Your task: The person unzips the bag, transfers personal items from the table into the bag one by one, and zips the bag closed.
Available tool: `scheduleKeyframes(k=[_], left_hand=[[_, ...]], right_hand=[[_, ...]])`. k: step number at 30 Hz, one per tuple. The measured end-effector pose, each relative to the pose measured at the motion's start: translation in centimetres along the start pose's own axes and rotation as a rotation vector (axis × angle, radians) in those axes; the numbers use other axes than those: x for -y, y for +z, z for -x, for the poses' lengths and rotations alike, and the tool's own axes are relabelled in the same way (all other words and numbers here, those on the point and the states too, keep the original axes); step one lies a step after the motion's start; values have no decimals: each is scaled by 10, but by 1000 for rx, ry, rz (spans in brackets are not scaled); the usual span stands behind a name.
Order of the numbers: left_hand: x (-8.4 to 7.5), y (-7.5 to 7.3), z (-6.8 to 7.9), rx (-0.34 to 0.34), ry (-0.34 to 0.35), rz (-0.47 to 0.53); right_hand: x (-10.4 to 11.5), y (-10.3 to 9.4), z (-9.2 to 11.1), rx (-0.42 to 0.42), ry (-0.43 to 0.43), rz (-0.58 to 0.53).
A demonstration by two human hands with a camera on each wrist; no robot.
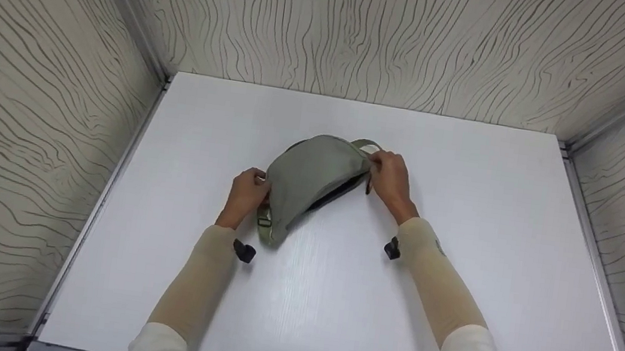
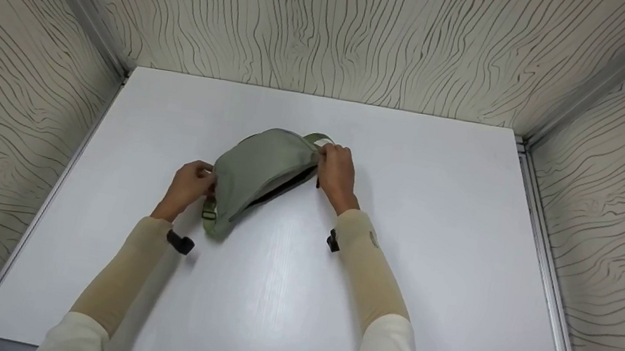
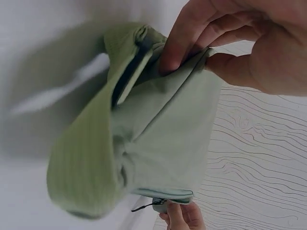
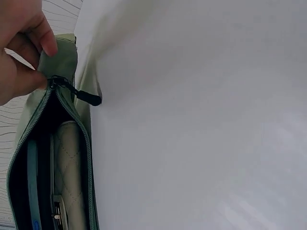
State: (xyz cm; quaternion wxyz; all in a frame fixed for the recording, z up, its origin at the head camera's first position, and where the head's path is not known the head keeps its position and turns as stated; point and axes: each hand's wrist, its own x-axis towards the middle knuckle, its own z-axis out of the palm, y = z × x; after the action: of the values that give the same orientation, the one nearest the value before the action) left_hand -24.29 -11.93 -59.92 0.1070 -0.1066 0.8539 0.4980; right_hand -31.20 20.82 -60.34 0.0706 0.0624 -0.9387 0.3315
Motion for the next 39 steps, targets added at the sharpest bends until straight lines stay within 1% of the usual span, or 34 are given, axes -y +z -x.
scheduleKeyframes(k=[6,12,16,19,28,34,39], left_hand=[[-9,5,-5,-16,5,3],[-15,8,-12,-10,39,47],[-18,11,-18,-12,85,57],[-21,13,-21,-10,106,49],[-30,20,-32,31,143,39],[-33,24,-39,24,154,54],[-35,29,-45,26,153,40]], right_hand=[[-8,-7,9,-45,18,-3],[-13,-14,20,-67,61,-40],[-17,-19,28,-67,93,-65],[-18,-23,36,-67,112,-69],[-22,-33,56,-49,158,-100],[-24,-37,65,-48,168,-109],[-26,-39,72,-61,182,-123]])
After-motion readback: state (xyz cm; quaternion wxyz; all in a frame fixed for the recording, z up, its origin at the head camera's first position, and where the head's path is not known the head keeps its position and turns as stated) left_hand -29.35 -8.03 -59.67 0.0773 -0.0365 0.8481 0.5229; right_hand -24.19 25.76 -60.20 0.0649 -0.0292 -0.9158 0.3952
